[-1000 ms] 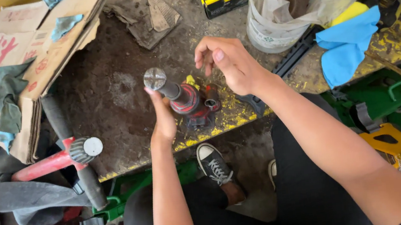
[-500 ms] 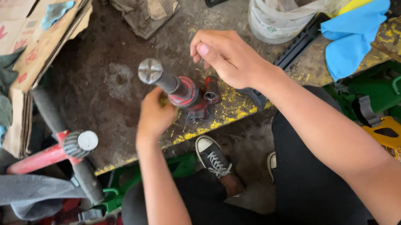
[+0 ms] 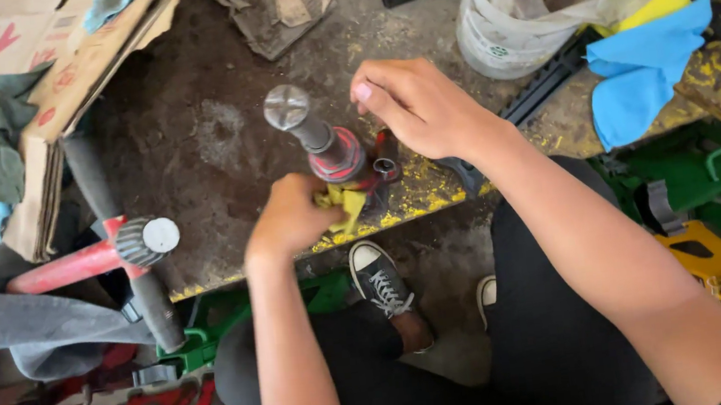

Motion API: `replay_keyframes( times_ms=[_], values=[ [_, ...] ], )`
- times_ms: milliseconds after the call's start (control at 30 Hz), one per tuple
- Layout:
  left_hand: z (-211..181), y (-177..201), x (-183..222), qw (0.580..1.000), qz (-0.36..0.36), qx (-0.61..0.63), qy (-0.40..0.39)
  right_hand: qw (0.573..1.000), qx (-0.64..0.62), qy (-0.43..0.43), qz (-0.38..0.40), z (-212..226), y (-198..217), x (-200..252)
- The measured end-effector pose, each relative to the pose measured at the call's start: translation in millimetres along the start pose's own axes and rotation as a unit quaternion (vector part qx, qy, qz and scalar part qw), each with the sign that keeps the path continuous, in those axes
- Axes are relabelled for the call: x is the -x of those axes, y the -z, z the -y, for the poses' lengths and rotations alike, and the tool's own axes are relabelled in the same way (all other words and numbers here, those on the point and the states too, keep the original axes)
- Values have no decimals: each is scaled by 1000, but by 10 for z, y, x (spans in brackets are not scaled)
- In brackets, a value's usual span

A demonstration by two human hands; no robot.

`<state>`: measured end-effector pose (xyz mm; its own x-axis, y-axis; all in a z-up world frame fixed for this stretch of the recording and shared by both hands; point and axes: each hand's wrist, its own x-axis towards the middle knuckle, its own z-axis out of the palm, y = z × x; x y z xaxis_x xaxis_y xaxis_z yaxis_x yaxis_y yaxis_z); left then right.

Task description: Clean and wipe grease from hydraulic jack and mechanical brackets using a yellow cloth on a repair bench.

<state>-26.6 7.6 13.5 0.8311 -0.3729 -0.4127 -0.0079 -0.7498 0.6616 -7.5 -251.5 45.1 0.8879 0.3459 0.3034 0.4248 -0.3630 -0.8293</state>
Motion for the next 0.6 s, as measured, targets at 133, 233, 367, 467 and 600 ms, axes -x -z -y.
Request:
replay_keyframes(
  times_ms=[133,233,367,467,600],
  values=[
    [-219,59,94,997,-73,2,11,1000,-6,-12,6,26,8,-39],
    [-167,-48,153,991,-130,30,-18,999,-24,-39,16,17,-14,-8],
    [24,-695,171,960,-245,129,-45,1000,-8,-25,15,-26,-41,-22],
    [-60,-1097,239,903,-374,210,-30,1000,-6,-16,14,-22,-125,-62],
    [-111,-1384,280,822,-556,81,-89,1000,-9,-14,18,7,-217,46]
  ],
)
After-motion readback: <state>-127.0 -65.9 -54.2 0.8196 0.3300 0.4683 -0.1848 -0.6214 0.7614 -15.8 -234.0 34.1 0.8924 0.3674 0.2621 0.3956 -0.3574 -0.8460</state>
